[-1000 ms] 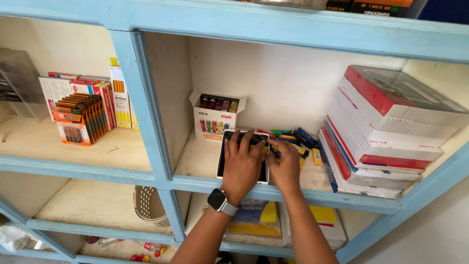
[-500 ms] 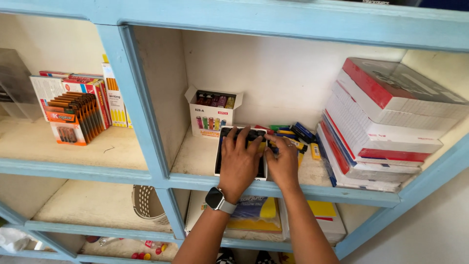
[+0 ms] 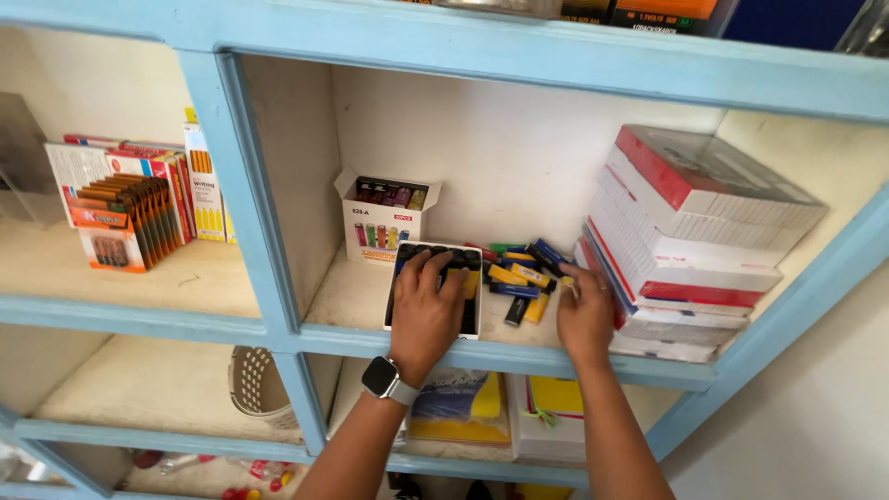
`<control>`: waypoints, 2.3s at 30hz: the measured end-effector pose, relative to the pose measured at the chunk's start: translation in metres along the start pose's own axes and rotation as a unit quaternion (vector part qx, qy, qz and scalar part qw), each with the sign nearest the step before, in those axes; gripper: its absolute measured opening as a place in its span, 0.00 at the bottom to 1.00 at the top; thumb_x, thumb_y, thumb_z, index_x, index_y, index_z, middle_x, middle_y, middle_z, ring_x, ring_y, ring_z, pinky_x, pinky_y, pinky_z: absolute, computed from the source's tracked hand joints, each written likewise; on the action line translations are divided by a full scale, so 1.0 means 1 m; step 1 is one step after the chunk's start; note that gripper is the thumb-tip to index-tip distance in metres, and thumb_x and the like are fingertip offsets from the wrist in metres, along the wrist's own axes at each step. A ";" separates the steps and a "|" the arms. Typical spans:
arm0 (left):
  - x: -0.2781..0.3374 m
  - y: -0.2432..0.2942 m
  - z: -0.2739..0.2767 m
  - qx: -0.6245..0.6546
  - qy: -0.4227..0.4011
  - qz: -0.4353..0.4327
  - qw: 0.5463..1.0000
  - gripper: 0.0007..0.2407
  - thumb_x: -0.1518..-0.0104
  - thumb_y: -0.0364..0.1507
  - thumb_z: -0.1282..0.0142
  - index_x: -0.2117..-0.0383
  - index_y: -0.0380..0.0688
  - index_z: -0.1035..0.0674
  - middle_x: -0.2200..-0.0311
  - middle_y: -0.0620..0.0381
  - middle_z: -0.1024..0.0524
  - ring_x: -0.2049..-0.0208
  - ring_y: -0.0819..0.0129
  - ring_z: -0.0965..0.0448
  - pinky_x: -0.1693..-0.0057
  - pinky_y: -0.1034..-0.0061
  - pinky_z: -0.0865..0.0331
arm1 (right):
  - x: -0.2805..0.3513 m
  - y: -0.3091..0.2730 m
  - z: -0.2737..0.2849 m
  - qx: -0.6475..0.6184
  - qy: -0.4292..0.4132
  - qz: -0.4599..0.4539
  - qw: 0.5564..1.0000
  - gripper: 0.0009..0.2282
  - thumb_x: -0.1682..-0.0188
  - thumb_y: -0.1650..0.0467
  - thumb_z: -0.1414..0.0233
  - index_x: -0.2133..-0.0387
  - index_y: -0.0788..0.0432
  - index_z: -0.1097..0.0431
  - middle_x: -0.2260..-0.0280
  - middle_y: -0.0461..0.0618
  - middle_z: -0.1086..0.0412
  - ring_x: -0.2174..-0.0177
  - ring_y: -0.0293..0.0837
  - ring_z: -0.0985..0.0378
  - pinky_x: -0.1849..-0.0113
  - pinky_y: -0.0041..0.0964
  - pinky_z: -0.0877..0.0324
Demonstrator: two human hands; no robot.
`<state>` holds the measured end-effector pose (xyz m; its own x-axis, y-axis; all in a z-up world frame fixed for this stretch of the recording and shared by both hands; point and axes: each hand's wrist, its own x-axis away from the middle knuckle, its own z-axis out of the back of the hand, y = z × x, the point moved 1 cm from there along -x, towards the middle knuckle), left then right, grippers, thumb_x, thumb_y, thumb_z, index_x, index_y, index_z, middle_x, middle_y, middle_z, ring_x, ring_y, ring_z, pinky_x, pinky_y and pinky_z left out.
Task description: Stocking and organizing cigarette lighters into a display holder on a store shelf.
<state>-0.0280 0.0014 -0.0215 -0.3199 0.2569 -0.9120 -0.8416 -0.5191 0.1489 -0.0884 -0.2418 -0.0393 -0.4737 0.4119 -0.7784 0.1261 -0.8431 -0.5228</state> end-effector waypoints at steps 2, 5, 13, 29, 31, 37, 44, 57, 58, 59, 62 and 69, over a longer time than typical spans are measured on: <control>0.002 0.008 0.006 -0.010 0.018 -0.024 1.000 0.12 0.47 0.26 0.40 0.56 0.46 0.19 0.46 0.50 0.27 0.41 0.45 0.33 0.38 0.50 0.37 | 0.003 0.021 -0.007 0.012 0.009 0.031 0.999 0.14 0.53 0.81 0.50 0.55 0.60 0.26 0.57 0.59 0.27 0.58 0.58 0.23 0.55 0.46 0.29; 0.003 0.019 0.003 -0.008 0.021 -0.075 0.997 0.10 0.48 0.24 0.41 0.60 0.46 0.18 0.49 0.52 0.25 0.42 0.48 0.32 0.38 0.50 0.37 | 0.003 0.032 -0.012 0.006 0.023 0.036 0.999 0.13 0.50 0.82 0.51 0.55 0.60 0.26 0.57 0.58 0.25 0.56 0.57 0.22 0.55 0.45 0.29; -0.042 0.062 -0.072 -0.064 -0.164 -0.142 0.974 0.07 0.47 0.28 0.45 0.66 0.48 0.15 0.59 0.55 0.22 0.48 0.53 0.28 0.42 0.57 0.32 | 0.007 0.057 -0.026 -0.087 0.030 -0.064 0.994 0.22 0.58 0.86 0.58 0.49 0.64 0.30 0.58 0.56 0.24 0.58 0.50 0.21 0.55 0.40 0.28; -0.100 0.036 -0.287 -0.116 -0.397 -0.007 0.911 0.11 0.38 0.33 0.51 0.56 0.53 0.16 0.48 0.58 0.23 0.40 0.51 0.34 0.43 0.54 0.34 | 0.010 0.037 -0.018 -0.108 0.053 -0.095 0.988 0.12 0.59 0.85 0.55 0.65 0.63 0.31 0.72 0.51 0.27 0.70 0.44 0.24 0.62 0.36 0.28; -0.099 0.033 -0.305 -0.105 -0.392 -0.004 0.914 0.12 0.37 0.34 0.53 0.55 0.55 0.16 0.48 0.58 0.23 0.39 0.51 0.34 0.42 0.53 0.34 | 0.010 0.040 -0.020 -0.094 0.052 -0.105 0.989 0.10 0.59 0.84 0.54 0.67 0.63 0.32 0.73 0.52 0.28 0.71 0.45 0.24 0.63 0.38 0.29; -0.100 0.043 -0.320 -0.108 -0.458 0.024 0.882 0.14 0.36 0.35 0.56 0.50 0.61 0.18 0.44 0.61 0.25 0.36 0.53 0.39 0.41 0.50 0.38 | 0.009 0.042 -0.019 -0.030 0.058 -0.088 0.994 0.09 0.60 0.83 0.52 0.69 0.62 0.33 0.74 0.56 0.29 0.71 0.54 0.25 0.63 0.45 0.30; -0.099 0.047 -0.315 -0.123 -0.482 0.027 0.867 0.14 0.34 0.36 0.56 0.47 0.59 0.19 0.42 0.62 0.26 0.36 0.54 0.38 0.40 0.46 0.40 | 0.008 0.041 -0.018 -0.033 0.051 -0.087 0.994 0.08 0.60 0.83 0.53 0.70 0.63 0.34 0.74 0.57 0.29 0.70 0.55 0.25 0.63 0.45 0.30; -0.120 0.052 -0.177 -0.002 -0.351 -0.052 0.935 0.13 0.45 0.28 0.43 0.53 0.50 0.22 0.52 0.52 0.23 0.49 0.52 0.23 0.49 0.58 0.27 | 0.005 0.051 -0.022 -0.093 0.048 -0.100 0.989 0.03 0.54 0.80 0.47 0.69 0.63 0.32 0.73 0.53 0.27 0.72 0.44 0.24 0.63 0.36 0.28; -0.119 0.052 -0.154 -0.004 -0.349 -0.053 0.935 0.13 0.45 0.28 0.43 0.53 0.50 0.22 0.52 0.52 0.23 0.49 0.52 0.23 0.49 0.58 0.27 | 0.004 0.049 -0.020 -0.095 0.049 -0.098 0.989 0.03 0.54 0.80 0.47 0.69 0.63 0.32 0.73 0.53 0.27 0.72 0.44 0.24 0.63 0.36 0.28; -0.117 0.051 -0.132 0.042 -0.333 -0.048 0.941 0.15 0.47 0.26 0.41 0.51 0.51 0.23 0.53 0.52 0.22 0.52 0.51 0.21 0.52 0.57 0.26 | 0.003 0.046 -0.018 -0.115 0.044 -0.087 0.989 0.04 0.53 0.80 0.47 0.68 0.63 0.31 0.72 0.52 0.27 0.72 0.42 0.24 0.64 0.35 0.29; -0.103 0.044 -0.056 0.120 -0.301 -0.041 0.945 0.18 0.48 0.24 0.40 0.49 0.52 0.25 0.54 0.51 0.22 0.56 0.50 0.19 0.55 0.57 0.25 | 0.005 0.042 -0.017 -0.161 0.035 -0.065 0.984 0.05 0.52 0.80 0.47 0.64 0.63 0.30 0.70 0.49 0.26 0.70 0.39 0.24 0.63 0.32 0.29; -0.063 -0.024 0.054 0.263 -0.135 0.021 0.955 0.15 0.45 0.22 0.40 0.51 0.48 0.23 0.55 0.51 0.20 0.57 0.57 0.16 0.52 0.66 0.23 | 0.023 -0.032 -0.027 -0.166 0.003 0.052 0.985 0.07 0.52 0.79 0.45 0.61 0.59 0.26 0.62 0.49 0.25 0.63 0.41 0.22 0.59 0.33 0.26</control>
<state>-0.0108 0.0413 0.0533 -0.3997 0.4828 -0.7792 -0.9048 -0.0715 0.4198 -0.0796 -0.1956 -0.0496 -0.4381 0.3318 -0.8355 0.4524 -0.7217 -0.5239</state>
